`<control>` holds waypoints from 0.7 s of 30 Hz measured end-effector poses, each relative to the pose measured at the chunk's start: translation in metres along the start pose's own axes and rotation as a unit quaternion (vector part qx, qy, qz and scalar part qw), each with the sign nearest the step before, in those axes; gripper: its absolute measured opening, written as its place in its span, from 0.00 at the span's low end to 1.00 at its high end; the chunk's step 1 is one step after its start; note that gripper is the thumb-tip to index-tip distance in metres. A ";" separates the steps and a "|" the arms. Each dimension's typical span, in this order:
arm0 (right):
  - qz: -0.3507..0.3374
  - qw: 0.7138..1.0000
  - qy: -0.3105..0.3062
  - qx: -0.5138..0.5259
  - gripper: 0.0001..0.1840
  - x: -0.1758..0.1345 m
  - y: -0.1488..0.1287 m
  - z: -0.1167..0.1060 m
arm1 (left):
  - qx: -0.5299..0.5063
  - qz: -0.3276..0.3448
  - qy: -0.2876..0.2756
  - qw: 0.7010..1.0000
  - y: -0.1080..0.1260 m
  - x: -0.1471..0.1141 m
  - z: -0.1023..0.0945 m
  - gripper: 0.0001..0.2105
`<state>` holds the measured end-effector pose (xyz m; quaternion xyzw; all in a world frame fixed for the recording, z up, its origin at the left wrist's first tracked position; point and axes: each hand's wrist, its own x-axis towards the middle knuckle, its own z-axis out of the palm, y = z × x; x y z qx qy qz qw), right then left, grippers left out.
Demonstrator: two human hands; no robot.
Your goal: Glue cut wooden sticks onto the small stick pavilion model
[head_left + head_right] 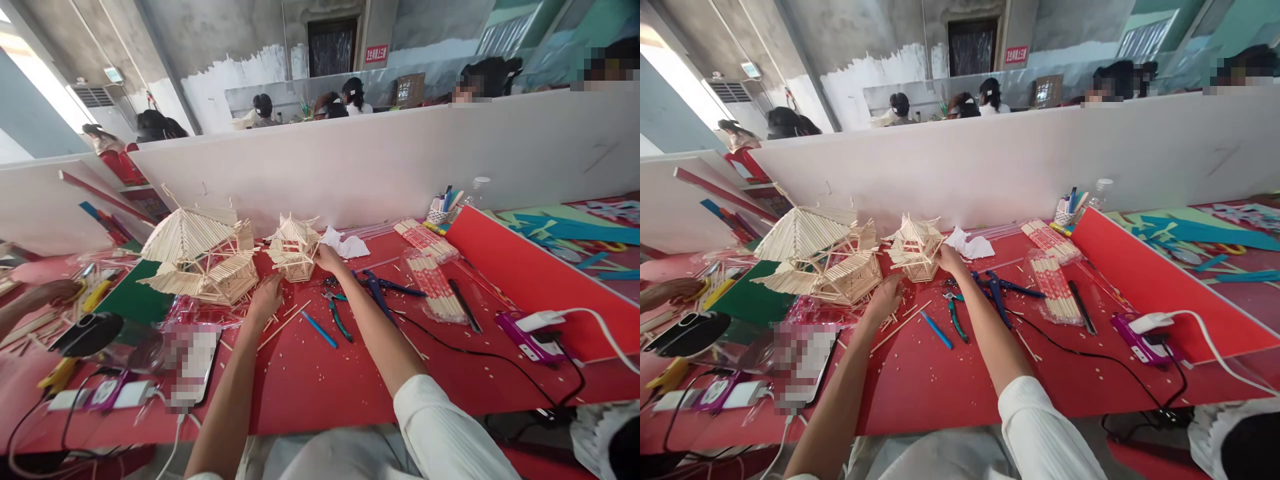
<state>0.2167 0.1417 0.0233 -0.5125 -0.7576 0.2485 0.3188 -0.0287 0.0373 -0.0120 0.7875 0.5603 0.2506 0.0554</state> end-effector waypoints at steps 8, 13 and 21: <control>0.026 0.992 -0.041 -0.113 0.16 0.000 -0.001 0.000 | 0.030 0.021 -0.024 0.999 0.000 -0.004 0.006 0.30; 0.033 0.989 -0.048 -0.139 0.15 0.003 0.002 -0.001 | 0.038 0.022 -0.027 0.999 0.000 -0.003 0.004 0.31; 0.014 0.992 -0.033 -0.123 0.12 0.006 0.009 0.003 | 0.034 0.003 -0.010 0.999 0.009 -0.003 0.004 0.27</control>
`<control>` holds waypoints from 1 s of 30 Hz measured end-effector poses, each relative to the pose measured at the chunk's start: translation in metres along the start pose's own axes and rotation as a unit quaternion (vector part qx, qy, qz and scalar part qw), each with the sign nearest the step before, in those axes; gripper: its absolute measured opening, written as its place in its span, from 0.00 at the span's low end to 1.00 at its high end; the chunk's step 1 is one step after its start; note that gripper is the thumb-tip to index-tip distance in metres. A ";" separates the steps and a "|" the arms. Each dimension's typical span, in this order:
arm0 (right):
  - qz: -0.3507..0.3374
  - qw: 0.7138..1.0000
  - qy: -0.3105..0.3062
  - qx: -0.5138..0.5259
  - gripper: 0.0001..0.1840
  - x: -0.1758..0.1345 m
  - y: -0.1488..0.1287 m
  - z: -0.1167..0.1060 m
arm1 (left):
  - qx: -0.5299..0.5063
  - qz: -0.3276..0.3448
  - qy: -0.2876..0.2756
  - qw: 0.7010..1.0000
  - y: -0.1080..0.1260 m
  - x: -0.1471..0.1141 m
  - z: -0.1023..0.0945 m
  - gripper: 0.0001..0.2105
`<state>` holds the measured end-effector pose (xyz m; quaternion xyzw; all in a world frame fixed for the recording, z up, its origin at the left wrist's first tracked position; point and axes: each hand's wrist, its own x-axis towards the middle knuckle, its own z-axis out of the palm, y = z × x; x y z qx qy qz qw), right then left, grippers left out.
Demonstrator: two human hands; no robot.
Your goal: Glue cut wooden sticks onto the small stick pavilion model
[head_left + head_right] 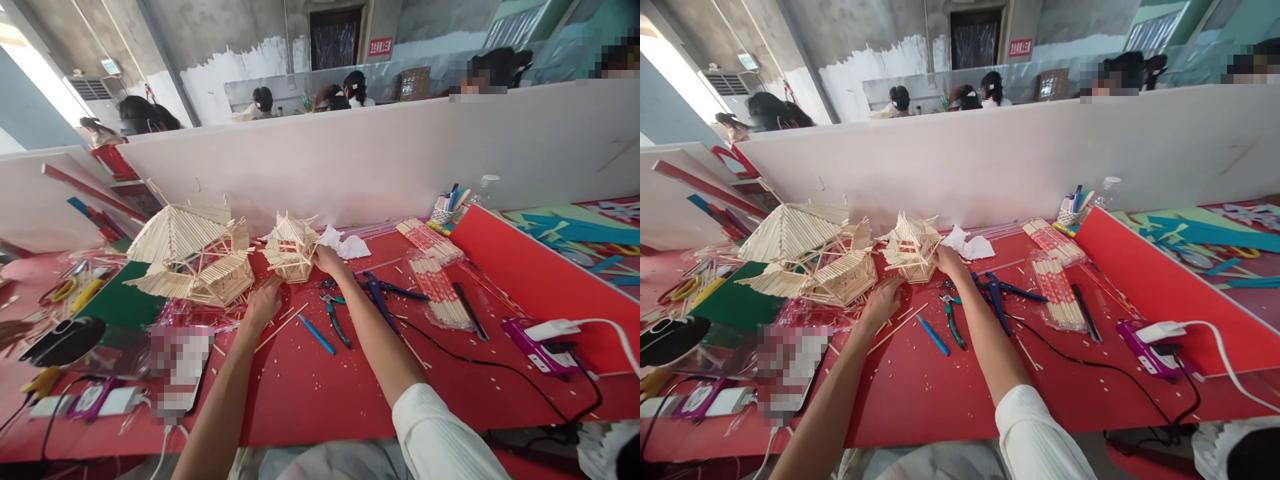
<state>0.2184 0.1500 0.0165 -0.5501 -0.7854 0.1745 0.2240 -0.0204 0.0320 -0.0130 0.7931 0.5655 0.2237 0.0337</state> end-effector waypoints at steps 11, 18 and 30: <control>-0.001 0.991 0.011 0.132 0.05 -0.006 -0.002 -0.013 | -0.004 0.016 0.065 0.998 0.012 0.002 -0.014 0.23; -0.021 0.957 -0.025 0.287 0.15 -0.032 -0.007 -0.046 | -0.057 0.042 0.179 0.981 0.021 0.004 -0.035 0.12; 0.025 0.856 -0.047 0.514 0.26 -0.041 -0.027 -0.066 | -0.336 -0.058 0.245 0.908 0.057 0.006 -0.034 0.14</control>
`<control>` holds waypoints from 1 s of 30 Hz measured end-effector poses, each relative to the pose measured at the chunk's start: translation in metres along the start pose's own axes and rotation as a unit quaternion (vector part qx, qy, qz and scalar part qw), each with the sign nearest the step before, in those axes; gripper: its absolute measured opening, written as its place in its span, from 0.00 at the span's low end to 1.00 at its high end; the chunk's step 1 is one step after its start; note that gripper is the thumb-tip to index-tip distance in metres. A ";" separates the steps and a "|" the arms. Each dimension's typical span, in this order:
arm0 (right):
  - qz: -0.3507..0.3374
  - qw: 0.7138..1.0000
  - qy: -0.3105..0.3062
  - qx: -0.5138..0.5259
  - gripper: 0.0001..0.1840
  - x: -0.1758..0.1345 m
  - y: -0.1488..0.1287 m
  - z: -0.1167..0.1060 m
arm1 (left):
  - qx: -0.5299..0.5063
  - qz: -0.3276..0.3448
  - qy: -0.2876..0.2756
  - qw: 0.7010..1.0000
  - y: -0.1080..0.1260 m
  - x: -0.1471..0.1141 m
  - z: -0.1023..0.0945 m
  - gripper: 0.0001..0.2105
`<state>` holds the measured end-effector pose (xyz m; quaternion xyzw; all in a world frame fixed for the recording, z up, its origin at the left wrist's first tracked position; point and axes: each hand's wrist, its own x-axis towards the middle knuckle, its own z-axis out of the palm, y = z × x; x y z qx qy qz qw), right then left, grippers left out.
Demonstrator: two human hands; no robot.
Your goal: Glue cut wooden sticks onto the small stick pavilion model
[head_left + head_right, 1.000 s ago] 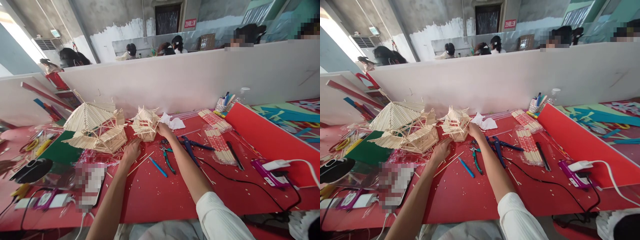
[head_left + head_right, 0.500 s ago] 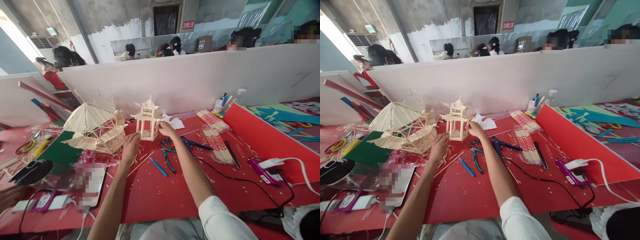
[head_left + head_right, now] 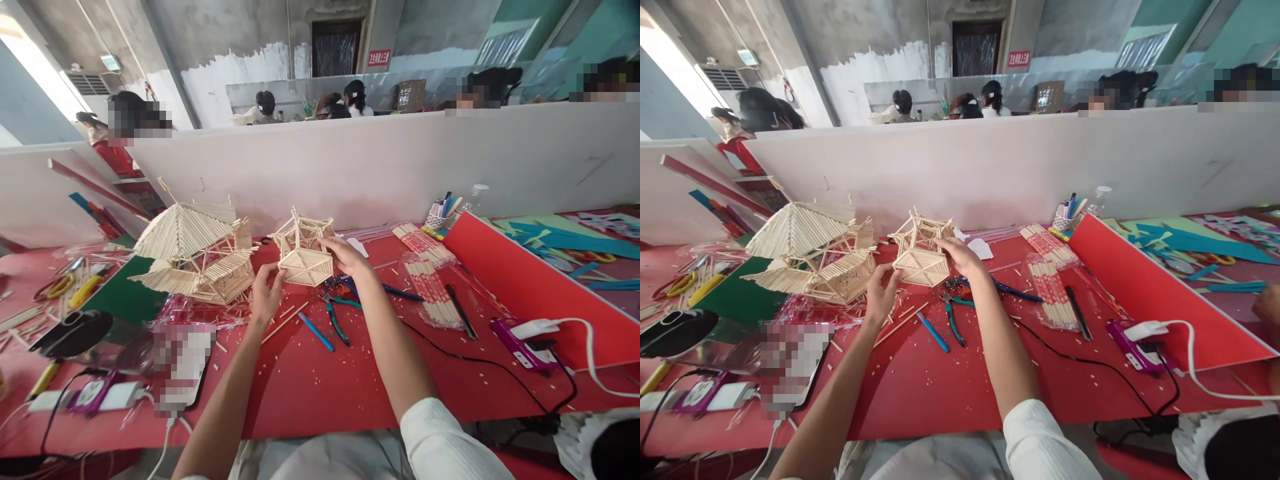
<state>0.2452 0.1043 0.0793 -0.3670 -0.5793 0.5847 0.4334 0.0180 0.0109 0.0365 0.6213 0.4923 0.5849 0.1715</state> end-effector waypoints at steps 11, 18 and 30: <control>0.051 0.996 -0.029 0.070 0.22 0.003 0.000 0.009 | -0.067 -0.037 0.057 0.995 0.027 0.003 0.000 0.19; 0.057 0.995 -0.036 0.078 0.21 0.006 0.004 0.010 | -0.053 -0.031 0.060 0.996 0.024 0.004 -0.002 0.17; 0.019 0.997 -0.020 0.066 0.20 0.008 0.008 0.009 | -0.043 -0.009 0.005 0.999 0.006 -0.001 -0.002 0.17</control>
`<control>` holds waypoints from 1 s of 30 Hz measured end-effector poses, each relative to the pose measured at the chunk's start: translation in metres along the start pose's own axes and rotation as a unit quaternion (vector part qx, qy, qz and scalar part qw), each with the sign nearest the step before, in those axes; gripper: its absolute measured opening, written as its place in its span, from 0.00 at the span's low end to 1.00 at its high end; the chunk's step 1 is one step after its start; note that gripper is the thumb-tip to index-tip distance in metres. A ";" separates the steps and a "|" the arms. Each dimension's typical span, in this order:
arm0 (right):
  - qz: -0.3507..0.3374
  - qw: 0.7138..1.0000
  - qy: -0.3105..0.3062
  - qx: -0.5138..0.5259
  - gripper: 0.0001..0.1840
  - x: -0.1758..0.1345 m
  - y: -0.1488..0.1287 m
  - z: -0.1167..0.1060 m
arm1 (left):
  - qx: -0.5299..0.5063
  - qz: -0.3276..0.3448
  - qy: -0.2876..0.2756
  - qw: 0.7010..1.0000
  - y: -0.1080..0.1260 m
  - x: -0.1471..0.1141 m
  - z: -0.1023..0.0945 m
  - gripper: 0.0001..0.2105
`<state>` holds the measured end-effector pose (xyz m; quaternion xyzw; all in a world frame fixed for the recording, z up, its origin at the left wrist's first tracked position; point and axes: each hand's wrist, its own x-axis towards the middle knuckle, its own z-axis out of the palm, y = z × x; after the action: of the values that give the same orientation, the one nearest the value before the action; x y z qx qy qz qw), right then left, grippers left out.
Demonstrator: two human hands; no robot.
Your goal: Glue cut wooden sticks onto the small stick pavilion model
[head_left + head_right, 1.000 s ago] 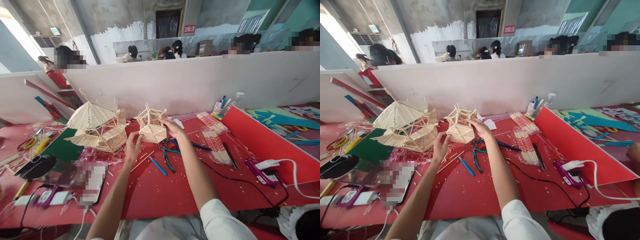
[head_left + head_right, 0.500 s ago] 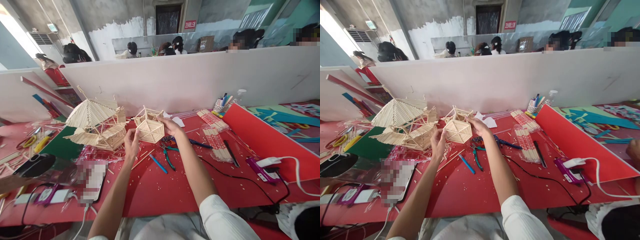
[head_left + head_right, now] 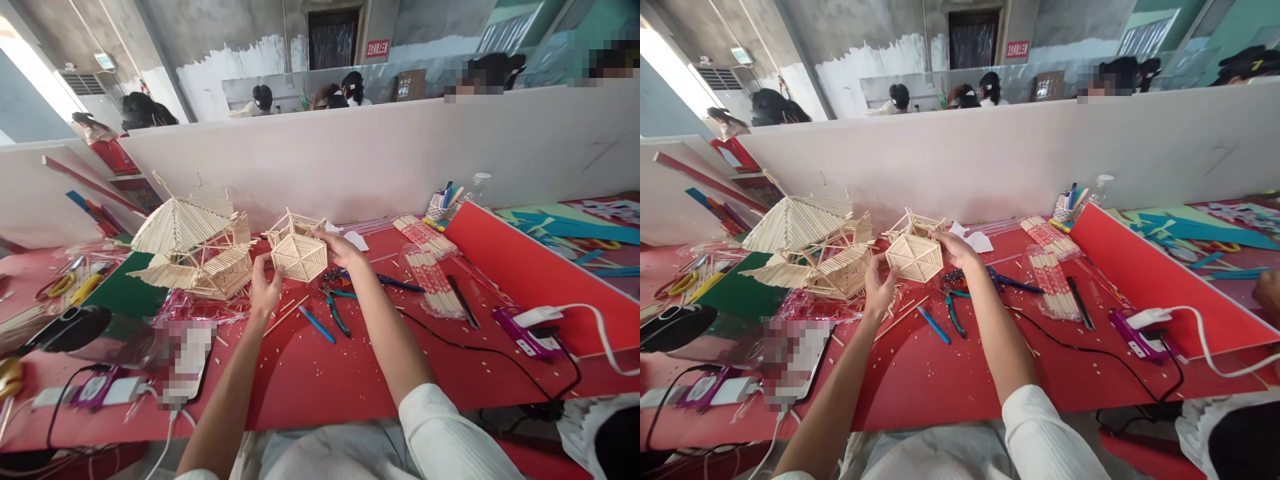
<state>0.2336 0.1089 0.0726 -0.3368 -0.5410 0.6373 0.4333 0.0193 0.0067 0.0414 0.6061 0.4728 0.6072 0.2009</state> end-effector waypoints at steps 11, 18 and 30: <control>0.005 0.998 -0.024 0.052 0.17 0.005 0.002 -0.009 | -0.035 0.053 -0.087 0.994 -0.017 0.006 -0.019 0.21; 0.017 0.994 -0.038 0.098 0.16 0.005 0.002 -0.008 | -0.039 0.060 -0.103 0.992 -0.018 0.007 -0.022 0.19; 0.019 0.995 -0.030 0.091 0.17 0.004 0.002 -0.009 | -0.046 0.053 -0.087 0.994 -0.026 0.005 -0.013 0.19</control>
<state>0.2392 0.1158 0.0687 -0.2873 -0.4870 0.7016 0.4337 -0.0026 0.0188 0.0250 0.6706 0.3927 0.5832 0.2366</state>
